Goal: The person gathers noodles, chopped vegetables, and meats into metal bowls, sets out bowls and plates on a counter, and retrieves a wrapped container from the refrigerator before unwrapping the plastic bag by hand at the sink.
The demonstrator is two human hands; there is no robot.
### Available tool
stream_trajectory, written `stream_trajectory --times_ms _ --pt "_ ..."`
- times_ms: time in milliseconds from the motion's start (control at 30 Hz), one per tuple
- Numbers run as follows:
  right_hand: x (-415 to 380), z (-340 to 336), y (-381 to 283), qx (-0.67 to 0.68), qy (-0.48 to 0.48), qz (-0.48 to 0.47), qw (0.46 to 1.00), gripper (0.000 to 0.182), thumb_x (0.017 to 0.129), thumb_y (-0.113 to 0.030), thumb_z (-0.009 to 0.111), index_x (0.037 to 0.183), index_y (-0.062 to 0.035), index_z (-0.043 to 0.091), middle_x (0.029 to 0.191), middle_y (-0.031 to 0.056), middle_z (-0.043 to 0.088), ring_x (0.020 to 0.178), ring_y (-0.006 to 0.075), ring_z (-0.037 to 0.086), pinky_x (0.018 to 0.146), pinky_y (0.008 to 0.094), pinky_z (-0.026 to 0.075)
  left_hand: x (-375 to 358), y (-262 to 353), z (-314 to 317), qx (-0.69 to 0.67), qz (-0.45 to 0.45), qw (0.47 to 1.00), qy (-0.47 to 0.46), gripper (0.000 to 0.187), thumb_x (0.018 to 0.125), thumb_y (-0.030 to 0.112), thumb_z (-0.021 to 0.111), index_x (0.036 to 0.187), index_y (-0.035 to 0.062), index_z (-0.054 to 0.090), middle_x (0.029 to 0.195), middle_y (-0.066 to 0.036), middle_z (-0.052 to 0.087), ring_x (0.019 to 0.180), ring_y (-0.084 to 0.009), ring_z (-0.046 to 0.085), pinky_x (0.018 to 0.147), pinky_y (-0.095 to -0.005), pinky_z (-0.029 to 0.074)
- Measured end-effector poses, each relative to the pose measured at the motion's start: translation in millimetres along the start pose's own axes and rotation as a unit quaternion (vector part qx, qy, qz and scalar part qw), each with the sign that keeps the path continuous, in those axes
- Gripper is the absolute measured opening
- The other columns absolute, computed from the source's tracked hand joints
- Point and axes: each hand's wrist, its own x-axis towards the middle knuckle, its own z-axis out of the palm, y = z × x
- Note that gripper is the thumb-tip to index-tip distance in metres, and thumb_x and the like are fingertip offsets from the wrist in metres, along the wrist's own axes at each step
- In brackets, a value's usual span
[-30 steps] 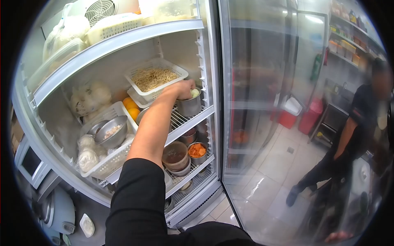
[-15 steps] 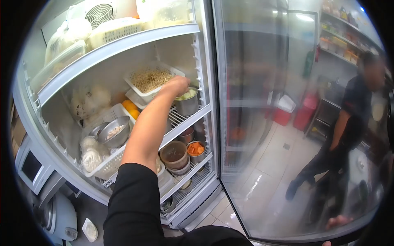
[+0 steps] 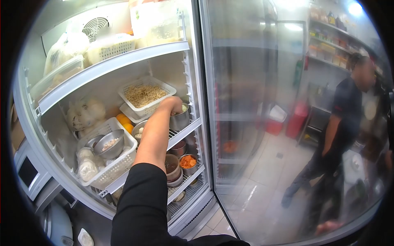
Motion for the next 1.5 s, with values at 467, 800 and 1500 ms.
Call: stream_trajectory --times_ms 467,800,1500 --pt "6 41 -13 -0.143 0.077 0.019 0.987 0.086 0.077 -0.044 0.079 0.138 0.0026 0.039 0.129 0.0202 0.051 0.122 0.0257 0.048 0.101 0.0386 0.040 -278 56 86 -0.648 0.661 0.367 0.096 0.038 0.091 0.030 0.056 0.119 0.0035 0.054 0.109 -0.015 0.059 0.090 -0.0239 0.061 0.072 -0.0379 0.050" --pt "-136 15 -114 0.148 0.003 0.295 0.944 0.090 0.091 -0.072 0.029 0.151 -0.0058 0.023 0.143 0.0225 0.040 0.133 0.0300 0.040 0.109 0.0388 0.032 -521 168 268 -0.591 0.694 0.409 -0.033 0.031 0.095 0.013 0.054 0.123 0.0025 0.050 0.114 -0.010 0.051 0.076 -0.0101 0.050 0.064 -0.0203 0.041" --pt "-726 -532 -730 0.135 0.724 -0.176 0.654 0.023 0.093 -0.032 0.060 0.080 -0.0130 0.057 0.070 0.0032 0.061 0.064 0.0184 0.061 0.055 0.0311 0.051 -1249 269 458 -0.217 0.931 0.231 -0.182 0.036 0.081 0.017 0.070 0.113 -0.0004 0.066 0.104 -0.018 0.070 0.096 -0.0315 0.068 0.086 -0.0368 0.052"
